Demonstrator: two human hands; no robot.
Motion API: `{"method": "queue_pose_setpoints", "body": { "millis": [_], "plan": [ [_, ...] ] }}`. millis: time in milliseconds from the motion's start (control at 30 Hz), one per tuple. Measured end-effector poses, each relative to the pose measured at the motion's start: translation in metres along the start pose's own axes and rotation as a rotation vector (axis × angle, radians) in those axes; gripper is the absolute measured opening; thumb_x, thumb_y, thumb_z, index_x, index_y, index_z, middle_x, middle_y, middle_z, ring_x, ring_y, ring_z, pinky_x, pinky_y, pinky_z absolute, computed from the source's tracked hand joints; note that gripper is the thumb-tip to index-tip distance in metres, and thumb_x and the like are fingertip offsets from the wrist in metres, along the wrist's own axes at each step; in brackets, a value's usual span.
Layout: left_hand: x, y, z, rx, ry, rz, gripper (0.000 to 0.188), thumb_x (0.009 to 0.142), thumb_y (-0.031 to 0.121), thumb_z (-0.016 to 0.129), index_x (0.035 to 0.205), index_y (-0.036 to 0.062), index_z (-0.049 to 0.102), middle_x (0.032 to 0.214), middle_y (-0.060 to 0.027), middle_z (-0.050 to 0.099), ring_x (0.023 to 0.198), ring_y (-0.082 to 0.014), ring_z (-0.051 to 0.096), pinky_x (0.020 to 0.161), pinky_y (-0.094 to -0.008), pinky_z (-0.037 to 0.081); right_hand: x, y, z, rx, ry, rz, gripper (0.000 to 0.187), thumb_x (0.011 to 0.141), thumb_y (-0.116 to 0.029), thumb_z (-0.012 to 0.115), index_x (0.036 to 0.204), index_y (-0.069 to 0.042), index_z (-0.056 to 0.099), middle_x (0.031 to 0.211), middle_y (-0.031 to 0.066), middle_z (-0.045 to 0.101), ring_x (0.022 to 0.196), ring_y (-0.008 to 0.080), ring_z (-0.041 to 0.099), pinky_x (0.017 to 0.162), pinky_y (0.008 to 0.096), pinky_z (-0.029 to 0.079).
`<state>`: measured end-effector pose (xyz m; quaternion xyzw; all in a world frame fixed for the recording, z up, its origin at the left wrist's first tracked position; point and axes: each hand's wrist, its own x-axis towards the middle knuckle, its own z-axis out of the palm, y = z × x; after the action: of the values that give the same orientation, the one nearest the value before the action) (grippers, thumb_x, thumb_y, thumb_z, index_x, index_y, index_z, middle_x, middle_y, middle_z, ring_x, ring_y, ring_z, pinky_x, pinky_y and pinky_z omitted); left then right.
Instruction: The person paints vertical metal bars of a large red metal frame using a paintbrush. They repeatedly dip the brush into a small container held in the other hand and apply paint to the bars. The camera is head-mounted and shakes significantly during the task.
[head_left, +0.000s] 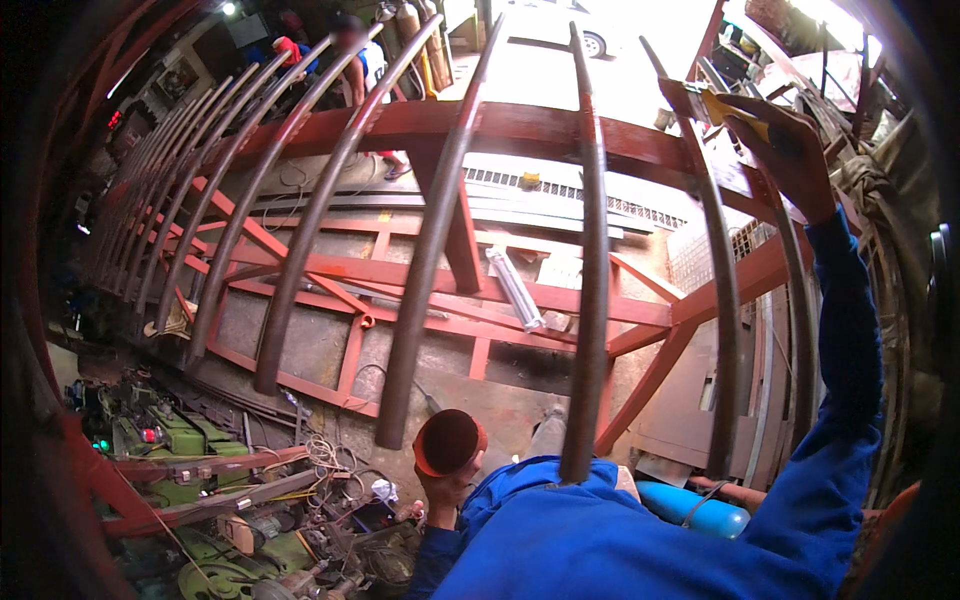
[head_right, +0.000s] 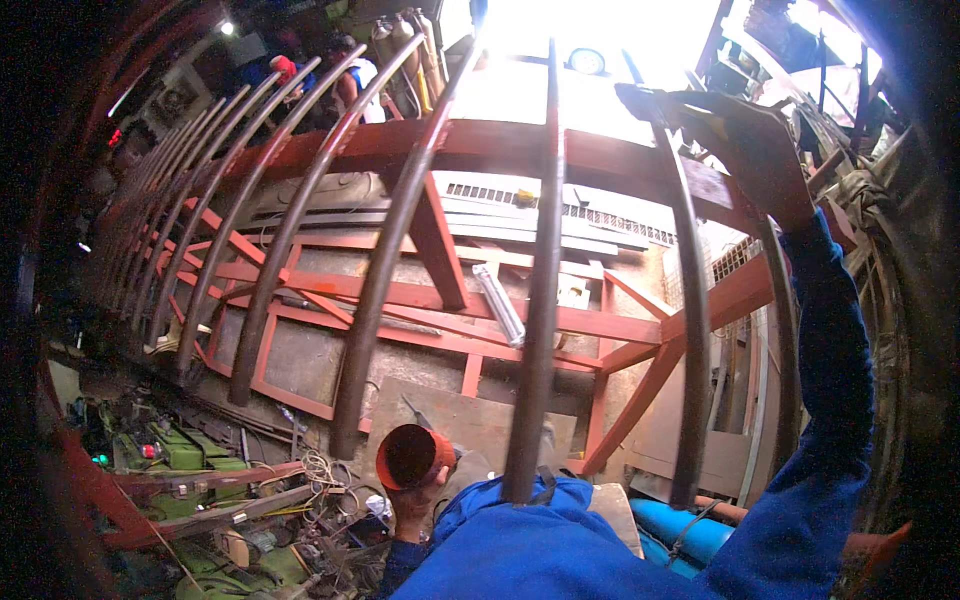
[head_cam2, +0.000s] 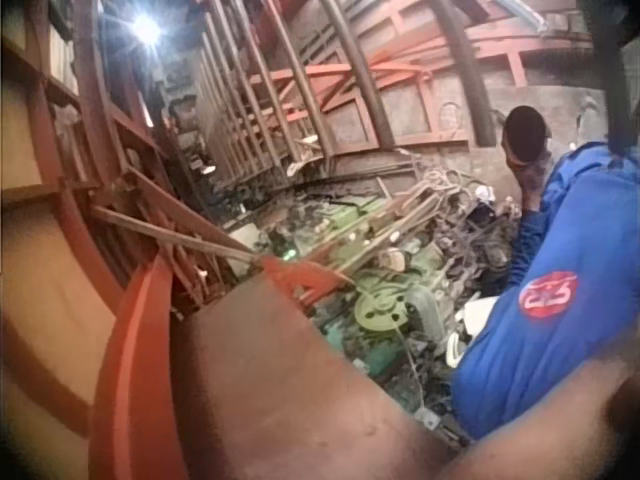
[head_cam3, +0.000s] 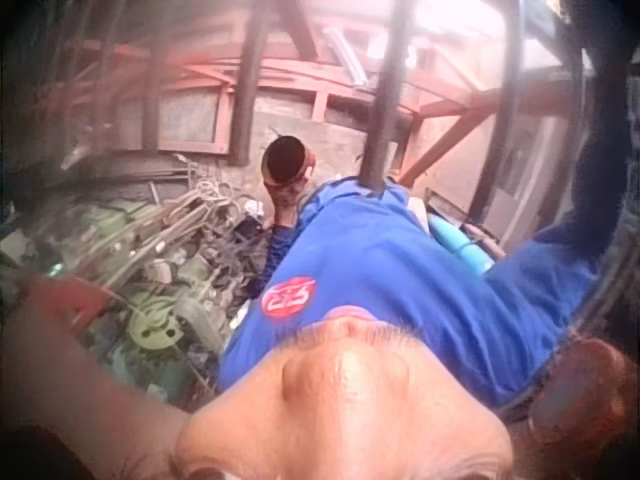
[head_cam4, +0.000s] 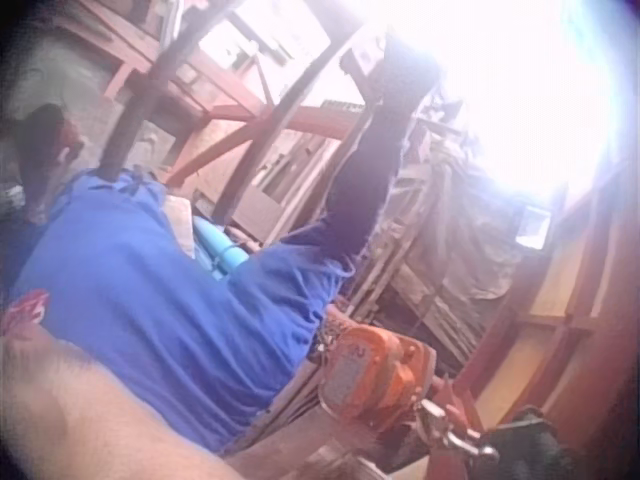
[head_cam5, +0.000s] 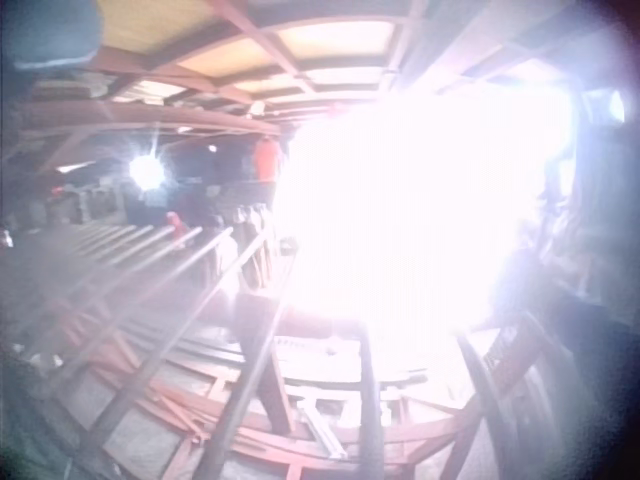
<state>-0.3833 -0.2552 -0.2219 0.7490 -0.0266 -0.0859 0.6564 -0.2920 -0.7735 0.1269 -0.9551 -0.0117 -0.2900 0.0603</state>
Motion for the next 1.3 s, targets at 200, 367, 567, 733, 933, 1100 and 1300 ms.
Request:
{"method": "queue_pose_setpoints", "body": {
  "millis": [200,367,567,733,933,1100,1300],
  "plan": [
    [-0.009,-0.026,-0.09,0.071,0.111,0.046,0.08,0.057,0.014,0.088,0.123,0.0041,0.043,0.111,-0.0101,0.06,0.098,-0.019,0.062,0.085,-0.0338,0.052,0.045,-0.108,0.046,0.353,-0.02,-0.094,0.03,0.088,-0.011,0.066,0.118,-0.008,0.064,0.096,0.0076,0.07,0.081,0.0106,0.064,0.072,0.0247,0.052],
    [-0.008,-0.002,-0.144,0.147,0.105,0.04,0.078,0.06,0.013,0.087,0.123,0.0036,0.043,0.114,-0.0116,0.059,0.1,-0.0195,0.061,0.086,-0.0344,0.051,0.074,-0.162,0.076,0.274,-0.054,-0.111,0.029,0.088,-0.013,0.066,0.116,-0.007,0.064,0.097,0.0105,0.07,0.084,0.013,0.066,0.076,0.0254,0.053],
    [-0.01,-0.005,-0.181,0.191,0.184,0.083,0.079,0.06,0.012,0.087,0.126,0.003,0.042,0.115,-0.012,0.059,0.102,-0.0199,0.06,0.088,-0.0353,0.05,0.089,-0.205,0.11,0.762,-0.163,-0.067,0.027,0.09,-0.014,0.063,0.117,-0.006,0.063,0.09,0.0068,0.07,0.08,0.0075,0.064,0.068,0.0232,0.053],
    [-0.021,-0.038,-0.194,0.054,0.238,-0.177,0.08,0.061,0.013,0.086,0.126,0.002,0.043,0.116,-0.0116,0.058,0.102,-0.0206,0.06,0.09,-0.0358,0.049,0.12,-0.199,0.147,0.586,-0.068,-0.172,0.026,0.089,-0.017,0.065,0.111,-0.004,0.066,0.091,0.0118,0.07,0.076,0.011,0.066,0.063,0.0244,0.055],
    [-0.016,-0.034,-0.189,0.089,0.395,-0.059,0.078,0.061,0.014,0.085,0.126,0.0021,0.044,0.116,-0.0113,0.056,0.104,-0.0228,0.058,0.092,-0.0374,0.047,0.203,-0.19,0.203,0.338,0.028,-0.38,0.024,0.089,-0.025,0.065,0.101,-0.005,0.07,0.088,0.0118,0.07,0.071,0.0172,0.068,0.063,0.026,0.056],
    [0.001,-0.024,-0.188,0.117,0.481,0.019,0.076,0.062,0.015,0.085,0.125,0.0022,0.044,0.116,-0.011,0.055,0.105,-0.0247,0.056,0.094,-0.0387,0.046,0.252,-0.205,0.229,0.381,-0.083,-0.171,0.032,0.085,-0.033,0.065,0.091,-0.002,0.071,0.077,0.0129,0.069,0.063,0.0185,0.068,0.059,0.0303,0.056],
    [0.031,0.0,-0.178,0.16,0.444,0.042,0.077,0.062,0.014,0.084,0.126,0.0015,0.044,0.119,-0.0111,0.053,0.108,-0.026,0.055,0.097,-0.0397,0.044,0.291,-0.213,0.281,0.386,0.063,0.315,0.045,0.075,-0.044,0.063,0.075,0.001,0.07,0.073,0.0204,0.067,0.071,0.0329,0.067,0.069,0.04,0.055]
  ]
}}
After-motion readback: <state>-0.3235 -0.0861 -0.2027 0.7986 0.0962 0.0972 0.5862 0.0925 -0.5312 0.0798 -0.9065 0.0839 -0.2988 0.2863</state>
